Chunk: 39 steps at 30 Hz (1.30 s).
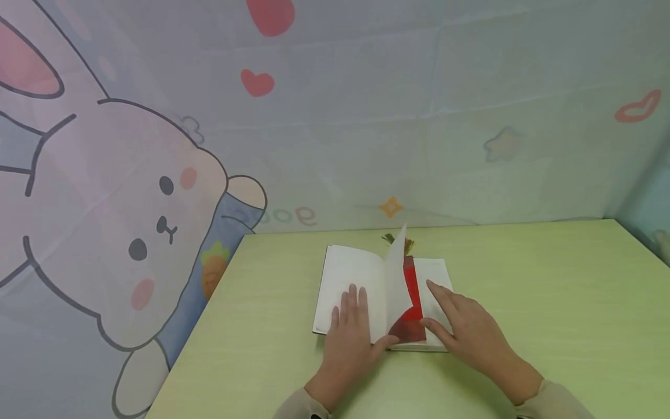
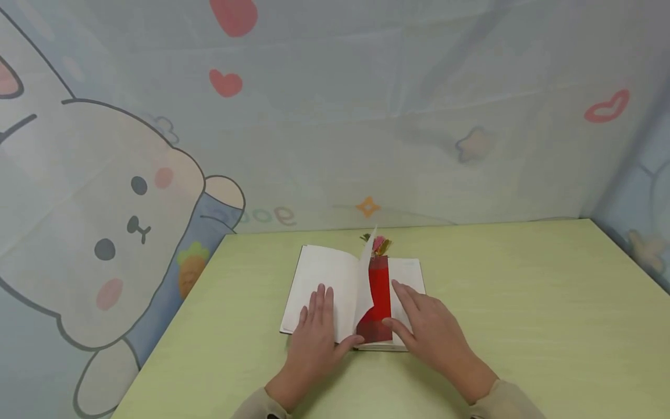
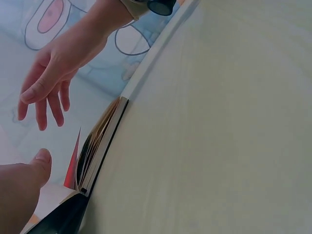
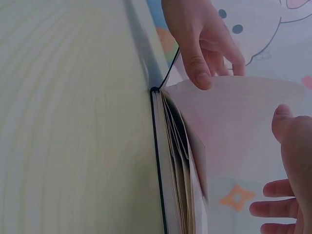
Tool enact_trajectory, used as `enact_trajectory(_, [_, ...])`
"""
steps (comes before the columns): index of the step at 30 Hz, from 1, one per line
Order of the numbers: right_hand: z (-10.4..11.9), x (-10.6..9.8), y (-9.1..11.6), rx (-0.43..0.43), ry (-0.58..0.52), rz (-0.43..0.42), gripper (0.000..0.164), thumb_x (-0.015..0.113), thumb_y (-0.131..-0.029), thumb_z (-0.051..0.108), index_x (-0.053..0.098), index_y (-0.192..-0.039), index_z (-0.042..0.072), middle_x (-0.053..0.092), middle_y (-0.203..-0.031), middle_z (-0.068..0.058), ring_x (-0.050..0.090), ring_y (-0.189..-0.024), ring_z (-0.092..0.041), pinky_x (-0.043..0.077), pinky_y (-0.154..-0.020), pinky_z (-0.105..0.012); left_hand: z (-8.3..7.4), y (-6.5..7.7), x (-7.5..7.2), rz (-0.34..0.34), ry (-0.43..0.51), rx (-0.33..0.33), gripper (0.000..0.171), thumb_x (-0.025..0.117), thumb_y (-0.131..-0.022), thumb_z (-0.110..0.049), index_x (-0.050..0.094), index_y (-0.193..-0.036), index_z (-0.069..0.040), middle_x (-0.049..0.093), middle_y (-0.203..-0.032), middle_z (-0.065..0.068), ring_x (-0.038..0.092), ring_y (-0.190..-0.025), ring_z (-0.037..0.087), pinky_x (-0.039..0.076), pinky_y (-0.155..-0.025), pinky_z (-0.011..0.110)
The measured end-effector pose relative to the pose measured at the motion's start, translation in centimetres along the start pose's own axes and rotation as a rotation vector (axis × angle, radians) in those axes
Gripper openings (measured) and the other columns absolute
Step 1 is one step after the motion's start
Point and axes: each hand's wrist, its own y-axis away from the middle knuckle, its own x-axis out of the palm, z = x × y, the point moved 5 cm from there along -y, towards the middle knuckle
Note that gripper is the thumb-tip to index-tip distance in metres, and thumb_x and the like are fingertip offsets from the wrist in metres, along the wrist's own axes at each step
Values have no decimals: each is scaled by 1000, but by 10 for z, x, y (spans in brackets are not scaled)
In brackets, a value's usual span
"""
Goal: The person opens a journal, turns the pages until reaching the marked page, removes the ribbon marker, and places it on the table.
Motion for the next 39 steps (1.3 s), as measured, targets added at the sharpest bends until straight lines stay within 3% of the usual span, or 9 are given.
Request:
enact_trajectory(3, [-1,0,0,19,13,32,70,71,-80,35,44,-136,5,62,-115,-15,62,-95,-32,48,-80,-47,-1,0,-6,-58,17,33,103,58,-79,-64,13,-147,1,16,-151,20,23,-136,36,32,-102,49])
enact_trajectory(7, [-1,1,-1,31,29,54,69,73,-78,32,45,-135,4,63,-113,-15,62,-95,-32,49,-79,-47,-1,2,-11,-129,-4,78,103,60,-80,-60,13,-146,4,15,-150,23,20,-137,37,33,-101,47])
enact_trajectory(13, [-1,2,1,37,29,70,68,72,-79,33,46,-134,3,62,-116,-15,62,-96,-31,49,-80,-48,1,5,-14,-171,25,78,105,62,-81,-55,5,-147,4,3,-152,25,9,-139,36,31,-102,45])
enact_trajectory(23, [-4,8,5,60,0,106,71,72,-80,32,41,-137,4,64,-110,-16,63,-93,-32,49,-81,-46,10,10,-19,-324,105,102,111,76,-75,-35,0,-144,9,0,-149,31,14,-136,43,35,-97,47])
enact_trajectory(26, [-4,9,5,61,5,120,70,72,-80,31,40,-137,3,63,-112,-15,63,-93,-32,49,-80,-46,14,11,-20,-359,124,107,115,80,-71,-30,-1,-143,8,-8,-148,31,5,-137,44,26,-104,47])
enact_trajectory(31, [-4,10,5,60,14,133,68,72,-80,31,43,-135,3,62,-115,-16,62,-96,-32,49,-80,-46,16,11,-23,-399,42,85,126,85,-62,-33,-3,-143,7,-20,-147,29,-15,-136,42,-6,-108,48])
enact_trajectory(35, [-3,10,6,70,24,152,66,71,-81,32,44,-134,3,62,-113,-16,62,-97,-31,49,-80,-46,16,11,-26,-368,-141,39,128,83,-60,-44,0,-142,9,-18,-145,34,-13,-134,48,9,-100,67])
enact_trajectory(39, [-3,10,6,76,36,166,65,71,-81,33,46,-133,4,62,-113,-16,62,-97,-31,49,-80,-46,17,10,-26,-231,-243,15,119,77,-67,-51,7,-144,6,-4,-145,37,-8,-134,51,24,-91,71])
